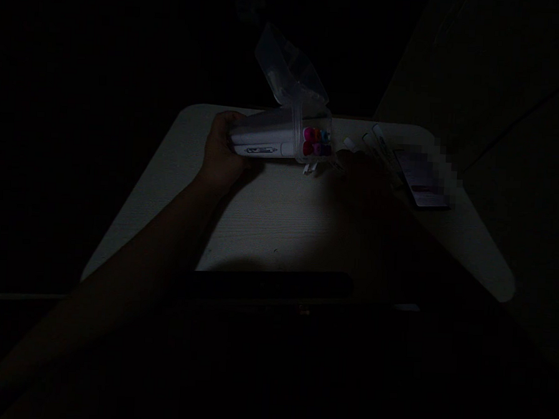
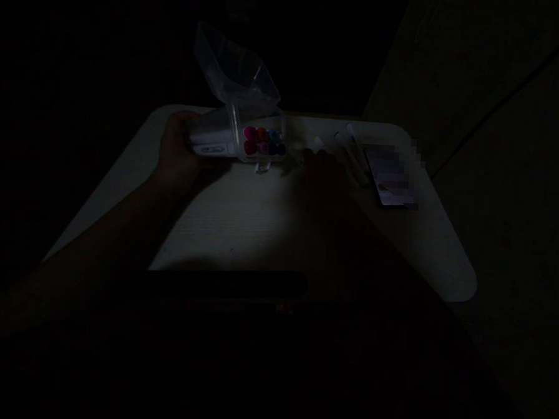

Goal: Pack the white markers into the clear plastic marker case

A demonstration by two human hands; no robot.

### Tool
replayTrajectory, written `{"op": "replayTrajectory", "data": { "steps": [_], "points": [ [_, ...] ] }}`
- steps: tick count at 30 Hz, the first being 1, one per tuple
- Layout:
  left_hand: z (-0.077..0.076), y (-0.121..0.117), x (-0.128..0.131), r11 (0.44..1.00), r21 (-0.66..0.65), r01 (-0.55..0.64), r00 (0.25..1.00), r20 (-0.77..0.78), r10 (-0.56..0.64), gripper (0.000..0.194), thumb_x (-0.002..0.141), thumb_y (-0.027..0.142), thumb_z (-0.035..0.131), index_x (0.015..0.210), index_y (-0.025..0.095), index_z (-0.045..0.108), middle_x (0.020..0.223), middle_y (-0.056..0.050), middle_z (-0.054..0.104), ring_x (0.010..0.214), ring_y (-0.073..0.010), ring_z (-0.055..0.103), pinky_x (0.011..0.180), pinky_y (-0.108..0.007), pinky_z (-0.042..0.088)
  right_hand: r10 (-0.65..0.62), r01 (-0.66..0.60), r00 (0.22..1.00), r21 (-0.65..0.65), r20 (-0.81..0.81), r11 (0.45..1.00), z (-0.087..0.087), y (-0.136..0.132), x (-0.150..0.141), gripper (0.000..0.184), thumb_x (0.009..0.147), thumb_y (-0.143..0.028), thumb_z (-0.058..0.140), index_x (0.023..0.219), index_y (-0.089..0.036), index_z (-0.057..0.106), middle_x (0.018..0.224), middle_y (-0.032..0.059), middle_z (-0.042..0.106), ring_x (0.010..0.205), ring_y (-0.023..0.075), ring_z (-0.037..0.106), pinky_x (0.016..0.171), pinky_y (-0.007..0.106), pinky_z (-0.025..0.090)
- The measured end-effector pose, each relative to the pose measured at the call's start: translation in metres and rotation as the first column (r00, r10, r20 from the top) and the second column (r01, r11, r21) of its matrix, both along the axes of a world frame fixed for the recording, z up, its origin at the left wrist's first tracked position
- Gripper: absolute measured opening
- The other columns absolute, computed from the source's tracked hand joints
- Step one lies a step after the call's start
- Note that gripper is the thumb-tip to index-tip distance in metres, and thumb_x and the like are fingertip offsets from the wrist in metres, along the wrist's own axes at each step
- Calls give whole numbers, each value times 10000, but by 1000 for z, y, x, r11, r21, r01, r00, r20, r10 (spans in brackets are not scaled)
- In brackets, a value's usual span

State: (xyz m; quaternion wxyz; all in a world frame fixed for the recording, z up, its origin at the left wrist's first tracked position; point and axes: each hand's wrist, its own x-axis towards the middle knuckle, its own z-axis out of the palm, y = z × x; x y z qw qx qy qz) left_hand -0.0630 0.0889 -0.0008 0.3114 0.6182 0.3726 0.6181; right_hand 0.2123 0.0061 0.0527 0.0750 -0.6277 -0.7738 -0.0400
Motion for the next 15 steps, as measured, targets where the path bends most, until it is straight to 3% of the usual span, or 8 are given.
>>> {"op": "replayTrajectory", "data": {
  "steps": [5, 9, 12, 15],
  "points": [
    [0, -1, 0, 1000, 16, 22, 1000, -5, -22, 796, 412, 18, 908, 1067, 234, 512, 907, 23, 660, 696, -109, 546, 562, -261, 466, -42, 42, 999, -60, 12, 997, 1, 4, 8, 299, 972, -239, 487, 1174, -156, 692, 1177, 170, 732, 1040, 304, 698, 877, 426, 547],
    [-1, 0, -1, 1000, 24, 5, 1000, -24, -5, 733, 449, 110, 908, 1052, 267, 520, 899, 41, 634, 670, -92, 545, 512, -224, 421, -38, 43, 981, 21, -192, 999, -2, 12, 10, 279, 898, -226, 603, 1151, -178, 711, 1138, 129, 755, 1038, 287, 706, 904, 426, 559],
    [-2, 1, -1, 999, 37, 10, 1000, 14, -11, 726, 410, 85, 895, 1018, 275, 546, 855, 44, 617, 641, -94, 544, 464, -208, 391, 23, 25, 897, 103, -442, 994, -5, 22, 13, 332, 805, -159, 675, 1135, -180, 709, 1103, 93, 764, 1016, 259, 717, 930, 418, 566],
    [-2, 2, -3, 998, 45, 43, 998, 39, -45, 691, 419, 77, 895, 993, 272, 564, 847, 29, 629, 660, -122, 575, 461, -227, 402, 117, 11, 778, 200, -618, 980, -6, 29, 19, 269, 732, -121, 703, 990, -197, 715, 1034, 52, 764, 988, 244, 723, 927, 422, 571]
  ]
}}
